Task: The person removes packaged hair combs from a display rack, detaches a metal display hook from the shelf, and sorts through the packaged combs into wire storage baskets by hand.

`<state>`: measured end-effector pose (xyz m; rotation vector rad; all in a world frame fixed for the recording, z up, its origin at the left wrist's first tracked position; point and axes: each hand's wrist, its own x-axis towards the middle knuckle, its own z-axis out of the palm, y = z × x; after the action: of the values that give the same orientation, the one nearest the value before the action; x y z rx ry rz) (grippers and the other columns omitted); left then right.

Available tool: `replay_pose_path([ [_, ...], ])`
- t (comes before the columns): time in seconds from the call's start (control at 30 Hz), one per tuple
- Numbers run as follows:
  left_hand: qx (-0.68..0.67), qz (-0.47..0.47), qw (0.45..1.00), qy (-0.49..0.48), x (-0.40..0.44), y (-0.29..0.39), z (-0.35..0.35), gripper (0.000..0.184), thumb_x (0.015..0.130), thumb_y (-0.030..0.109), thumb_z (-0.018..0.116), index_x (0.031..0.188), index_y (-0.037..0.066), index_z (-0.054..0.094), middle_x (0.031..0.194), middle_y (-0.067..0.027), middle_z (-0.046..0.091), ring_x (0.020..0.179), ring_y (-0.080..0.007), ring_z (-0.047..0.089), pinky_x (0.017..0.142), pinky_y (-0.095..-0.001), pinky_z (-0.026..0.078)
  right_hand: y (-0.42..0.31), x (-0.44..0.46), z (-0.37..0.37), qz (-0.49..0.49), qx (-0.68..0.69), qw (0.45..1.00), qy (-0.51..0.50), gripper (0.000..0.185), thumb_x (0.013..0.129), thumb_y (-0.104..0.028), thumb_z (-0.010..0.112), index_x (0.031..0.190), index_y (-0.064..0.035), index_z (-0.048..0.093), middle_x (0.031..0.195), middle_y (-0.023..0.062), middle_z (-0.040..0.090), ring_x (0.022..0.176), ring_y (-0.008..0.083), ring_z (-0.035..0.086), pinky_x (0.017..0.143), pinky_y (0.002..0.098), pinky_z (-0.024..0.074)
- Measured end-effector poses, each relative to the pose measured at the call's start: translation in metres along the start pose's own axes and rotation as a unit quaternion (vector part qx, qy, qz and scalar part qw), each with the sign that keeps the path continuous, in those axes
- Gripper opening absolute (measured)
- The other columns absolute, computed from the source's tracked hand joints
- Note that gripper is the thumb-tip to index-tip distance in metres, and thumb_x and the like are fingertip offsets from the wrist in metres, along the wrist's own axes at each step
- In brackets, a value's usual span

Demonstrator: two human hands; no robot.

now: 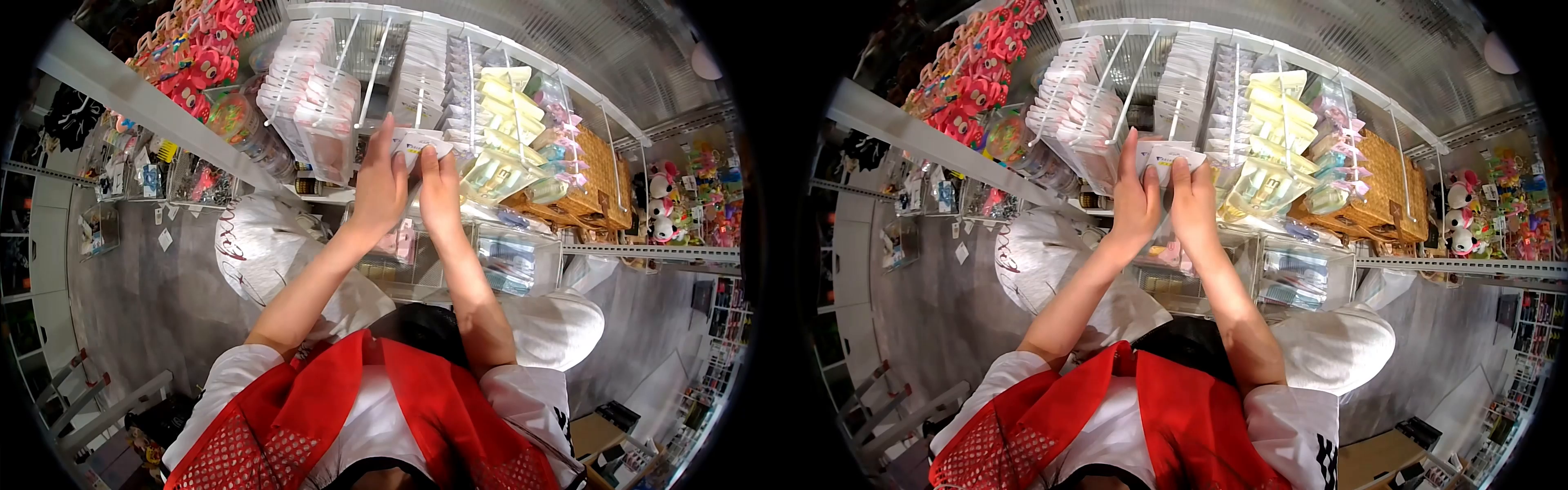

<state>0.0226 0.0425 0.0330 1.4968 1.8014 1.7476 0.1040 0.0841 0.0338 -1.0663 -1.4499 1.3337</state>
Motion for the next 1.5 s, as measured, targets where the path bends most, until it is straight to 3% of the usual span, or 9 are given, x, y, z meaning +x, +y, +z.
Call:
replay_pose_path([
  [0.3, 0.037, 0.125, 0.991, 0.006, 0.010, -0.007, 0.003, 0.031, 0.079, -0.006, 0.041, 0.110, 0.002, 0.045, 0.110, -0.0162, 0.045, 0.100, -0.0346, 0.048, 0.083, -0.0393, 0.040, 0.009, -0.004, 0.002, -0.013, 0.030, 0.999, 0.037, 0.024, 0.092, -0.021, 0.039, 0.083, -0.0008, 0.047, 0.064, 0.0018, 0.047, 0.057, 0.0087, 0.041, 0.052, 0.0259, 0.0351],
  [0.5, 0.009, 0.127, 0.992, -0.008, 0.012, -0.006, 0.003, 0.037, 0.075, -0.012, 0.044, 0.108, 0.005, 0.051, 0.111, -0.0137, 0.045, 0.091, -0.0301, 0.052, 0.076, -0.0360, 0.043, -0.021, -0.009, 0.007, -0.015, -0.010, 0.996, 0.086, 0.029, 0.093, -0.017, 0.036, 0.105, 0.0037, 0.052, 0.069, 0.0044, 0.051, 0.061, 0.0104, 0.044, 0.055, 0.0257, 0.0371],
  [0.6, 0.004, 0.131, 0.991, -0.009, 0.013, -0.007, 0.003, 0.040, 0.075, -0.012, 0.044, 0.110, 0.006, 0.051, 0.110, -0.0134, 0.045, 0.089, -0.0278, 0.052, 0.076, -0.0348, 0.042, -0.015, -0.010, 0.006, -0.055, -0.036, 0.993, 0.103, 0.033, 0.093, -0.015, 0.035, 0.118, 0.0042, 0.046, 0.079, 0.0084, 0.054, 0.068, 0.0132, 0.047, 0.062, 0.0257, 0.0396],
  [0.77, -0.023, 0.140, 0.990, -0.015, 0.020, -0.007, 0.001, 0.030, 0.079, -0.007, 0.043, 0.105, 0.004, 0.050, 0.108, -0.0142, 0.045, 0.092, -0.0281, 0.048, 0.080, -0.0351, 0.039, -0.009, -0.007, 0.007, -0.111, -0.084, 0.984, 0.108, 0.035, 0.092, -0.014, 0.034, 0.121, 0.0041, 0.044, 0.096, 0.0145, 0.054, 0.085, 0.0224, 0.051, 0.076, 0.0309, 0.0398],
  [1.0, -0.057, 0.100, 0.993, 0.034, 0.021, -0.015, 0.005, 0.017, 0.082, -0.002, 0.043, 0.098, 0.002, 0.048, 0.099, -0.0155, 0.046, 0.091, -0.0291, 0.047, 0.079, -0.0354, 0.038, -0.023, -0.006, 0.013, -0.146, -0.139, 0.976, 0.085, 0.033, 0.091, -0.012, 0.037, 0.120, 0.0019, 0.045, 0.093, 0.0159, 0.052, 0.086, 0.0280, 0.049, 0.077, 0.0351, 0.0387],
  [1.1, -0.081, 0.089, 0.991, 0.050, 0.023, -0.018, 0.007, 0.015, 0.082, -0.002, 0.044, 0.096, 0.003, 0.049, 0.099, -0.0156, 0.046, 0.088, -0.0297, 0.048, 0.078, -0.0357, 0.039, -0.010, 0.001, 0.016, -0.192, -0.157, 0.964, 0.098, 0.033, 0.095, -0.020, 0.034, 0.119, -0.0025, 0.047, 0.097, 0.0086, 0.053, 0.067, 0.0108, 0.049, 0.065, 0.0235, 0.0419],
  [1.2, -0.040, 0.128, 0.990, 0.048, 0.027, -0.019, 0.005, 0.018, 0.080, -0.004, 0.045, 0.095, 0.004, 0.051, 0.100, -0.0146, 0.045, 0.086, -0.0283, 0.049, 0.074, -0.0342, 0.040, -0.007, 0.000, 0.016, -0.168, -0.123, 0.973, 0.097, 0.033, 0.095, -0.021, 0.033, 0.116, -0.0021, 0.049, 0.088, 0.0069, 0.054, 0.065, 0.0098, 0.049, 0.063, 0.0229, 0.0415],
  [1.3, -0.036, 0.114, 0.993, 0.009, 0.023, -0.013, 0.002, 0.023, 0.078, -0.008, 0.047, 0.095, 0.007, 0.053, 0.101, -0.0131, 0.045, 0.085, -0.0260, 0.050, 0.069, -0.0322, 0.041, -0.020, -0.008, 0.012, -0.040, -0.032, 0.996, 0.078, 0.028, 0.092, -0.014, 0.037, 0.112, -0.0006, 0.050, 0.080, 0.0081, 0.052, 0.068, 0.0155, 0.048, 0.065, 0.0281, 0.0400],
  [1.5, -0.015, 0.158, 0.987, -0.015, 0.021, -0.020, 0.004, 0.032, 0.074, -0.006, 0.056, 0.103, 0.010, 0.058, 0.102, -0.0091, 0.044, 0.086, -0.0232, 0.050, 0.067, -0.0309, 0.042, -0.010, -0.008, 0.015, -0.059, -0.012, 0.992, 0.114, 0.025, 0.091, -0.013, 0.038, 0.108, -0.0007, 0.051, 0.076, 0.0070, 0.052, 0.063, 0.0112, 0.046, 0.060, 0.0259, 0.0394],
])
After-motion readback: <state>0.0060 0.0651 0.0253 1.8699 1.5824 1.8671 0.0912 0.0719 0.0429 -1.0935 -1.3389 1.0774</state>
